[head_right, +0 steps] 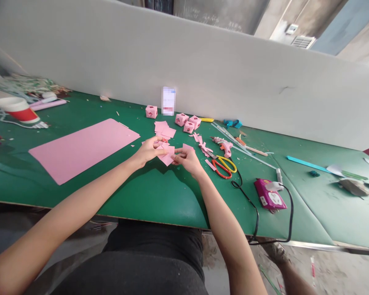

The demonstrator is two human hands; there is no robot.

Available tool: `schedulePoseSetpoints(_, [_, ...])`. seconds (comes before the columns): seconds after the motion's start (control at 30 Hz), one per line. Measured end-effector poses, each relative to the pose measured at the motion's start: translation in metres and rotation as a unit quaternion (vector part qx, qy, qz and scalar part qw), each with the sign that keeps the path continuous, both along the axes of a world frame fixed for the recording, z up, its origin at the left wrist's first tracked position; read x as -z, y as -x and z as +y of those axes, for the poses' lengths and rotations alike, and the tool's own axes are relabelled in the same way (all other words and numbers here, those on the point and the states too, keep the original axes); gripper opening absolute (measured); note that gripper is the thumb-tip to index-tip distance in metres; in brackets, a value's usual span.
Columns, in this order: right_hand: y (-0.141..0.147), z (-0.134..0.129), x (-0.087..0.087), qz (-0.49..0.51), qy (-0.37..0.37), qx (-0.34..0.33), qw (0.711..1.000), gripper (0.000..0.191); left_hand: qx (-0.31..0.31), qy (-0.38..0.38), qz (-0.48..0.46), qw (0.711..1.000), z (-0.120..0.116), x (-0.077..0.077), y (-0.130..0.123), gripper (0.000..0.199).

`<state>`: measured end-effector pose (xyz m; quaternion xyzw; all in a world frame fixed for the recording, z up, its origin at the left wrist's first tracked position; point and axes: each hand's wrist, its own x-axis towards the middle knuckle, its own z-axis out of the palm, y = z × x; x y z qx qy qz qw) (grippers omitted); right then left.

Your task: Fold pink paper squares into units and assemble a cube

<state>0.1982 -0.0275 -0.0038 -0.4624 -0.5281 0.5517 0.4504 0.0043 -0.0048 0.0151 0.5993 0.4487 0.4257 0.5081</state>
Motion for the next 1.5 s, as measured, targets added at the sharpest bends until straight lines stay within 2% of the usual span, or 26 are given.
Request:
schedulePoseSetpoints(0.3, [0.000, -0.001, 0.001, -0.003, -0.019, -0.014, 1.000, 0.049, -0.017, 0.016, -0.018, 1.000, 0.000, -0.002, 0.002, 0.045])
schedulePoseSetpoints(0.47, [0.002, -0.002, 0.000, 0.012, -0.044, 0.013, 0.999, 0.044, -0.005, 0.016, -0.016, 1.000, -0.001, -0.004, 0.001, 0.045])
schedulePoseSetpoints(0.7, [0.002, -0.001, 0.002, 0.011, -0.052, 0.062, 0.997, 0.041, -0.001, -0.033, 0.028, 0.999, -0.001, -0.001, 0.001, 0.038])
schedulePoseSetpoints(0.97, [0.006, -0.003, 0.003, -0.017, -0.078, 0.005, 0.997, 0.040, 0.020, -0.036, 0.011, 0.999, 0.003, 0.007, 0.000, 0.045])
schedulePoseSetpoints(1.2, [0.011, -0.004, 0.002, -0.021, -0.008, -0.016, 1.000, 0.048, -0.056, -0.006, -0.074, 0.996, 0.005, 0.005, 0.002, 0.046])
schedulePoseSetpoints(1.3, [0.010, -0.003, 0.003, -0.021, -0.030, 0.022, 0.999, 0.046, -0.033, 0.007, -0.086, 0.996, 0.006, 0.005, 0.002, 0.043])
schedulePoseSetpoints(1.43, [0.007, 0.000, 0.003, -0.018, -0.069, 0.099, 0.993, 0.045, 0.014, -0.001, -0.049, 0.999, 0.003, 0.006, 0.000, 0.041])
schedulePoseSetpoints(1.5, [0.007, 0.000, 0.002, -0.015, -0.073, 0.118, 0.990, 0.044, 0.012, -0.008, -0.043, 0.999, 0.001, 0.005, -0.001, 0.042])
